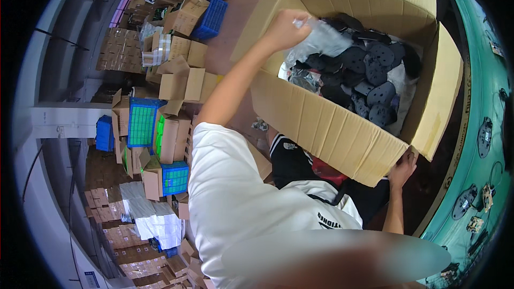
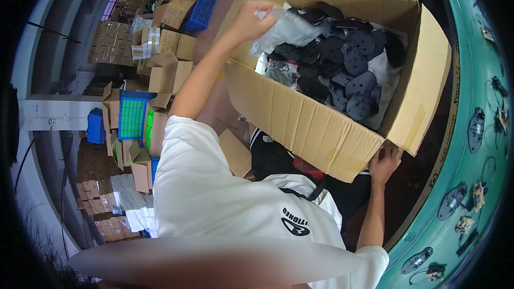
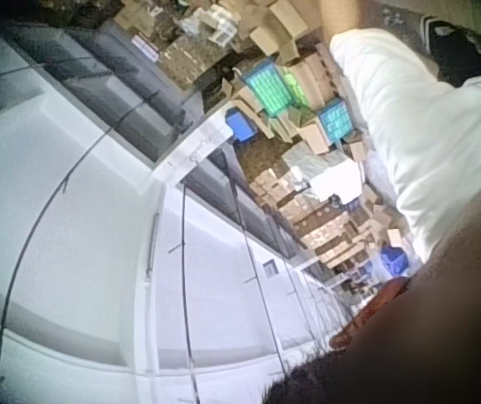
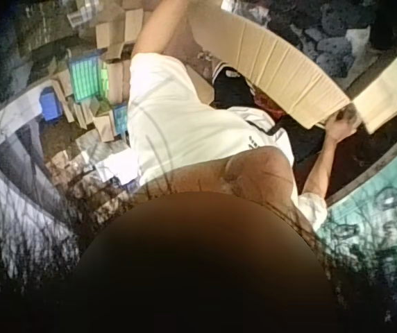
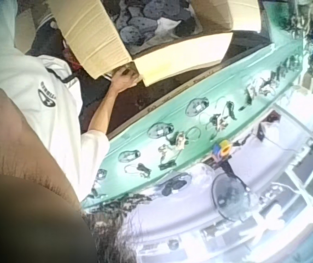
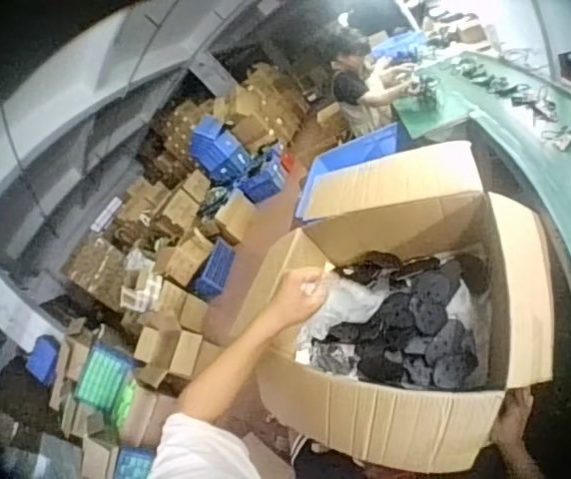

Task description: Assembling computer mouse shells and circuit boards on an assembly line.

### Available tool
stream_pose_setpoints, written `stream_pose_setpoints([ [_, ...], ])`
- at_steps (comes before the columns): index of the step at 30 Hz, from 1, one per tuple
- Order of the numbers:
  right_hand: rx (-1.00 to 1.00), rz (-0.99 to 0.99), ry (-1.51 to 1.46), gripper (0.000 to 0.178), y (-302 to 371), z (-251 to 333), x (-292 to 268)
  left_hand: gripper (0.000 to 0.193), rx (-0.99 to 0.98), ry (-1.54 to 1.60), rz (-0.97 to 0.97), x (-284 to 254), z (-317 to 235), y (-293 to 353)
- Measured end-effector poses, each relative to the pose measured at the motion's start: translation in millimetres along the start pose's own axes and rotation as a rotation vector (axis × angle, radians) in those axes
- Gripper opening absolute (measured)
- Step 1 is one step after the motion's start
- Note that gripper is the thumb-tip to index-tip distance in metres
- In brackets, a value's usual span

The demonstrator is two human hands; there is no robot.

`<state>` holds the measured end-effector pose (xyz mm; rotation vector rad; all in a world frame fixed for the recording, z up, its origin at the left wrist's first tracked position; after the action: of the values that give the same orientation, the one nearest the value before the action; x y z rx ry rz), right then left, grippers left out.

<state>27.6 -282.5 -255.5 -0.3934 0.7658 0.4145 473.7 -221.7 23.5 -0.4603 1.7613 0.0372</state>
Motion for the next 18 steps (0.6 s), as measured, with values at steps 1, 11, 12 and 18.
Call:
stream_pose_setpoints([
  [1, 0.029, 0.04, 0.008, 0.028, 1.8, -6.1, 1.1, 0.02, -0.003, -0.004, 0.0, 0.4, 7.3, 9.9],
  [11, 0.114, 0.108, -0.022, 0.028, 9.2, -26.1, 2.5, 0.038, 0.219, -0.297, 0.994, 139.1, 19.8, 68.5],
  [12, 0.084, 0.094, -0.027, 0.035, 9.7, -25.0, 4.3, 0.038, 0.224, -0.289, 1.009, 144.4, 18.7, 70.9],
  [18, 0.099, 0.141, -0.053, 0.038, 10.5, -36.5, 19.8, 0.018, 0.058, -0.137, 0.847, 113.8, 41.4, 68.8],
])
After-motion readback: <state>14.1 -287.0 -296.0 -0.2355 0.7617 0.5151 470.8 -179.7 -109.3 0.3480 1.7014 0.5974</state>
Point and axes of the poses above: each hand's wrist, its own y-axis away from the middle knuckle, its own x-axis out of the palm, z = x × y, the point moved 5 cm from there along -y, towards the middle knuckle, and after that the axes turned 7 degrees about -y, right-handed, at the moved point
